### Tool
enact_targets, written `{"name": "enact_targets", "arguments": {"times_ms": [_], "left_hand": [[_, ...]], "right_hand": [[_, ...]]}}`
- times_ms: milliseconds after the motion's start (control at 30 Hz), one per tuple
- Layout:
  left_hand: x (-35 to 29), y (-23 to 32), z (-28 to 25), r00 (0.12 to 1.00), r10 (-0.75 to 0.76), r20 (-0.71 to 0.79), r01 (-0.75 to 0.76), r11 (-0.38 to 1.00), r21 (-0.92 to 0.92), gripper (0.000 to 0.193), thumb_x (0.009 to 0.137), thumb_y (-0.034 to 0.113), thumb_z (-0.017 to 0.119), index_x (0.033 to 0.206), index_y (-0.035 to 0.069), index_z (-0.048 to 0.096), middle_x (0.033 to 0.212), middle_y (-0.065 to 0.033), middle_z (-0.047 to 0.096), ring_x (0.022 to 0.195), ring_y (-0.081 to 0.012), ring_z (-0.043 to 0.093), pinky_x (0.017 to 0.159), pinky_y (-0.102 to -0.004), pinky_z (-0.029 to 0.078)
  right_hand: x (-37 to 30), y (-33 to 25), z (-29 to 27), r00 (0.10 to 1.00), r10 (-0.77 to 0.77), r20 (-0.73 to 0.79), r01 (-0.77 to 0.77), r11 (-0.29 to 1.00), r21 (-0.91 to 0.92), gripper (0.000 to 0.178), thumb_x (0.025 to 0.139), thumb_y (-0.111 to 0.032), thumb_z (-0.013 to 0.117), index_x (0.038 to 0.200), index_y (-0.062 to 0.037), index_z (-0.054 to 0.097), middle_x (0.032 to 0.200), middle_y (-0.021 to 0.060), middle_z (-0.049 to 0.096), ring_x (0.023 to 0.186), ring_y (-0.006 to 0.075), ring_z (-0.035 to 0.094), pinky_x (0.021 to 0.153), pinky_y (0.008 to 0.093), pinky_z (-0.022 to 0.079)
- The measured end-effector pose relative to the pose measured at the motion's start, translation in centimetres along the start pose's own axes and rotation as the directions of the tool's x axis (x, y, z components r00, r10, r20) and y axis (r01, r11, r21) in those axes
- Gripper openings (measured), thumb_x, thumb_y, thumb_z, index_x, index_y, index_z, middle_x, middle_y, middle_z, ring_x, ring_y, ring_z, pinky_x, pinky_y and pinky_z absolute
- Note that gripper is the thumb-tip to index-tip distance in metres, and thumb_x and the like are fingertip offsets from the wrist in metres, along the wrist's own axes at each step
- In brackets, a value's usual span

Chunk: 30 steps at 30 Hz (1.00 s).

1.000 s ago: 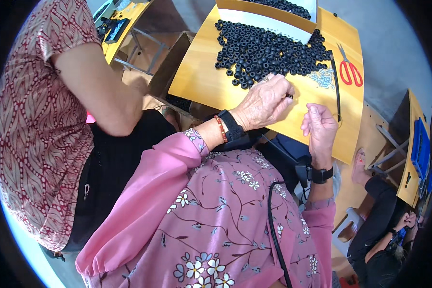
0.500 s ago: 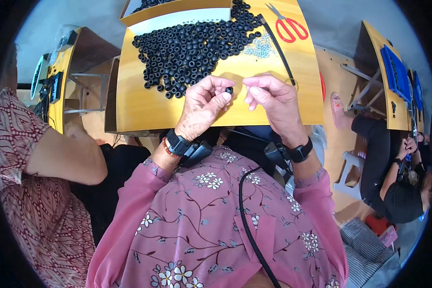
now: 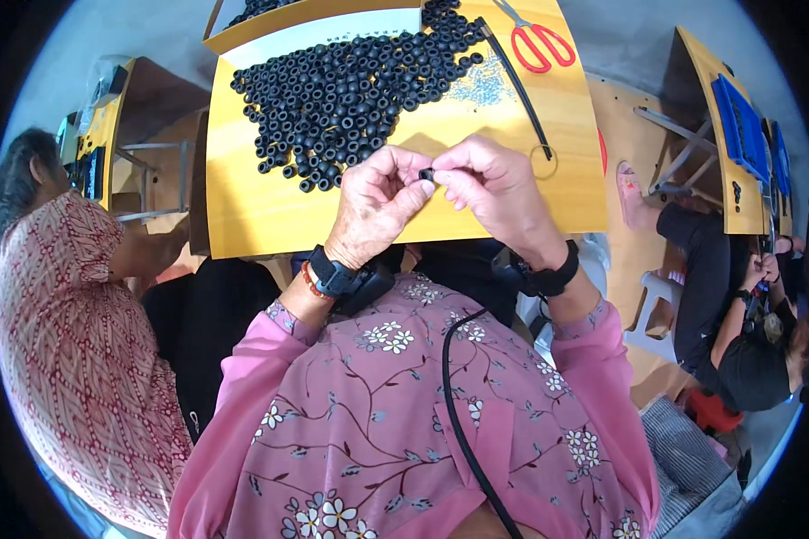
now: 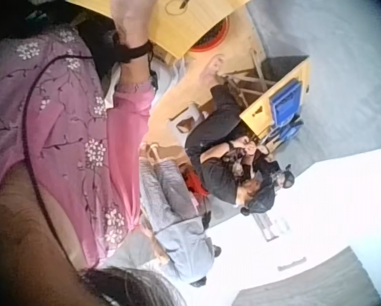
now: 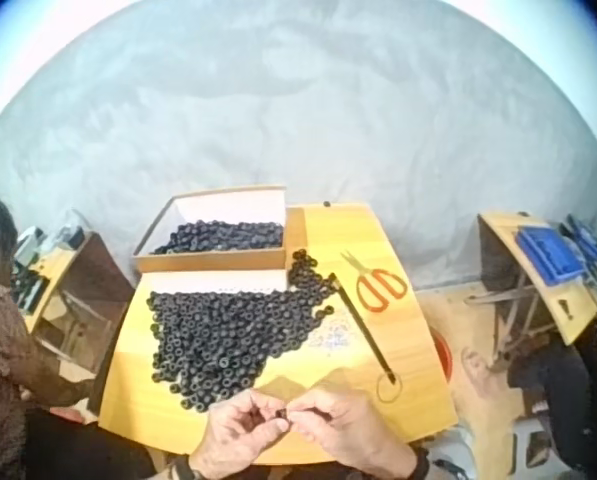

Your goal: Manually assembling small black rubber or plastic rings into components.

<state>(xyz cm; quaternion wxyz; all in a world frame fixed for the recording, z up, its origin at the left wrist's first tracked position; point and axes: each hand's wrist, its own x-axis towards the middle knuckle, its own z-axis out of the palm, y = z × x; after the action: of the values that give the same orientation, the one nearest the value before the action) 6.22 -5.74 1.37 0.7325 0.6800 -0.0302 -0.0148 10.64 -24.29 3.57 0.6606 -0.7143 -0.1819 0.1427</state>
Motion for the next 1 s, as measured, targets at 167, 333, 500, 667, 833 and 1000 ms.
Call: {"name": "enact_targets", "arguments": {"times_ms": [167,333,500,667,833,1000], "left_hand": [[0.0,-1.1,-0.1,1.0,0.0,0.022,0.001,0.999,-0.037,0.013,0.089,-0.005,0.068,0.1,-0.002,0.065,0.088,0.0018,0.06,0.081,-0.0047,0.056,0.072,-0.0206,0.049],[0.7,-0.5,0.2,0.989,-0.142,0.05,0.147,0.981,-0.122,0.01,0.092,-0.003,0.066,0.102,-0.003,0.065,0.088,-0.0031,0.067,0.074,-0.0077,0.062,0.066,-0.0224,0.054],[0.9,-1.2,-0.3,0.986,-0.149,0.071,0.161,0.963,-0.218,0.019,0.095,0.003,0.065,0.112,-0.004,0.062,0.095,-0.0085,0.07,0.079,-0.0123,0.066,0.072,-0.0255,0.055],[0.6,-1.1,-0.5,0.99,-0.131,0.048,0.138,0.968,-0.208,0.021,0.095,0.004,0.065,0.115,-0.004,0.062,0.096,-0.0085,0.07,0.079,-0.0125,0.066,0.071,-0.0255,0.055],[0.8,-1.2,-0.7,0.99,-0.131,0.058,0.139,0.973,-0.185,0.02,0.095,0.006,0.066,0.113,-0.003,0.063,0.095,-0.0068,0.069,0.079,-0.011,0.065,0.068,-0.0242,0.054],[0.9,-1.5,-0.9,0.99,-0.108,0.086,0.119,0.983,-0.142,0.018,0.094,0.006,0.067,0.11,-0.002,0.064,0.092,-0.0054,0.069,0.078,-0.009,0.063,0.065,-0.0225,0.053]], "right_hand": [[0.1,-0.2,-0.9,0.959,-0.272,0.083,0.284,0.901,-0.326,0.01,0.086,-0.001,0.067,0.096,-0.0021,0.068,0.082,0.0139,0.063,0.074,0.03,0.064,0.066,0.0339,0.051],[-0.7,0.2,0.0,0.924,-0.382,0.037,0.366,0.848,-0.382,0.024,0.086,0.0,0.067,0.109,-0.0062,0.071,0.089,0.0129,0.06,0.075,0.0287,0.063,0.066,0.0341,0.051],[-1.2,1.0,0.3,0.973,-0.204,-0.11,0.197,0.978,-0.069,0.027,0.089,0.001,0.064,0.114,-0.0062,0.071,0.092,0.0112,0.06,0.075,0.0235,0.062,0.07,0.0327,0.052],[-0.5,0.7,-0.5,0.983,-0.161,-0.087,0.156,0.986,-0.053,0.022,0.089,0.003,0.063,0.109,-0.003,0.07,0.088,0.0103,0.061,0.076,0.0226,0.063,0.069,0.0319,0.052],[0.0,0.2,0.5,0.92,-0.389,0.051,0.378,0.846,-0.376,0.023,0.085,0.006,0.063,0.106,-0.0029,0.068,0.087,0.0114,0.061,0.077,0.0273,0.064,0.066,0.0353,0.052],[0.0,-0.3,0.4,0.916,-0.388,0.106,0.394,0.816,-0.423,0.023,0.084,0.006,0.062,0.105,-0.0025,0.067,0.086,0.0121,0.06,0.077,0.0293,0.064,0.067,0.0362,0.052]]}}
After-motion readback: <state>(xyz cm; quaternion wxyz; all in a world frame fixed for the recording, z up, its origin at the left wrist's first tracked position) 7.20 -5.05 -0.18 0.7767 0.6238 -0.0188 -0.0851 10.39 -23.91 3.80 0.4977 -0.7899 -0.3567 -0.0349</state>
